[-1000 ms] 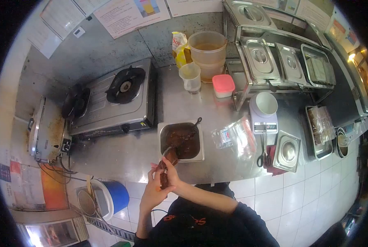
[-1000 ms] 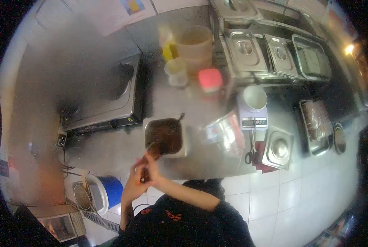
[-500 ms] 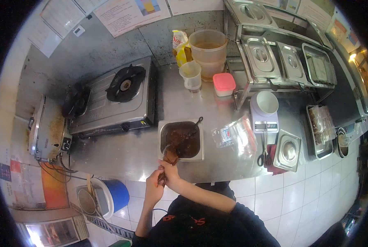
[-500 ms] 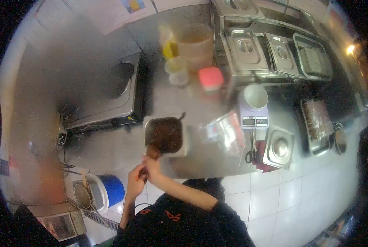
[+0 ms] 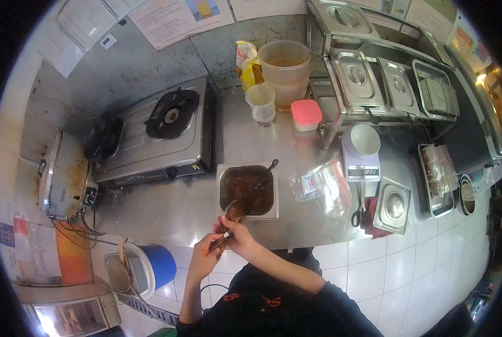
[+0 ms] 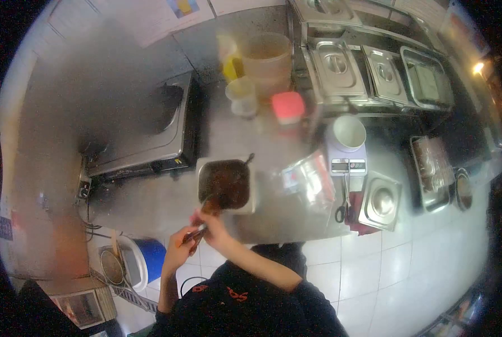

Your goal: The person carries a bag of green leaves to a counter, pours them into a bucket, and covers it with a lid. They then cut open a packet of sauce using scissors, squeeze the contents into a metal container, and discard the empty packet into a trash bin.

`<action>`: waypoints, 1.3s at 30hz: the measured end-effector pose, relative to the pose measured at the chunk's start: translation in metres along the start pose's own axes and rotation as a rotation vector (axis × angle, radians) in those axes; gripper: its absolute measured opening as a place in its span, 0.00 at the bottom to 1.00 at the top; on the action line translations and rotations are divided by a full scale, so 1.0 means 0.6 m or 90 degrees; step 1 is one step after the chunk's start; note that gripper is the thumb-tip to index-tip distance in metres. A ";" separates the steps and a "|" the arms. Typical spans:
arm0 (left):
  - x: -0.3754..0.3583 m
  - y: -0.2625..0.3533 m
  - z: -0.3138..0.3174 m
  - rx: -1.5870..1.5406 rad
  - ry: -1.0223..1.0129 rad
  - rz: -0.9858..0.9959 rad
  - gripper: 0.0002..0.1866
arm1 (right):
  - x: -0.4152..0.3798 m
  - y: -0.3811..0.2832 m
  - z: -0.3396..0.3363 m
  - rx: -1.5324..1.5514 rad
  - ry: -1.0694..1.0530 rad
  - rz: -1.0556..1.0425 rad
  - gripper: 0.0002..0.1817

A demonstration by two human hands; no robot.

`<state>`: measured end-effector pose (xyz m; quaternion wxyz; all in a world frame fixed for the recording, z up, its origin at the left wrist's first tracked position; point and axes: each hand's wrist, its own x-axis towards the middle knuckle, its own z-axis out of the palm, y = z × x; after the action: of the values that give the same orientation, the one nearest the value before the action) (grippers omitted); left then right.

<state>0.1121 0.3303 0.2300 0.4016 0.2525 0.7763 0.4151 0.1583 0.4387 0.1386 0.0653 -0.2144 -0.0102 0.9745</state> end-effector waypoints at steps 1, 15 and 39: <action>-0.002 0.006 0.003 -0.001 0.001 0.000 0.17 | 0.002 0.003 0.002 0.003 0.024 -0.028 0.07; 0.004 0.034 -0.016 -0.237 -0.145 -0.098 0.18 | 0.018 0.021 0.018 0.039 0.170 -0.147 0.07; -0.004 0.032 -0.014 -0.193 -0.042 -0.102 0.15 | 0.029 -0.002 0.004 0.072 -0.059 -0.079 0.10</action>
<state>0.1074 0.3347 0.2500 0.4920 0.1398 0.7087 0.4859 0.1422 0.4423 0.1335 0.1375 -0.1642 0.0288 0.9764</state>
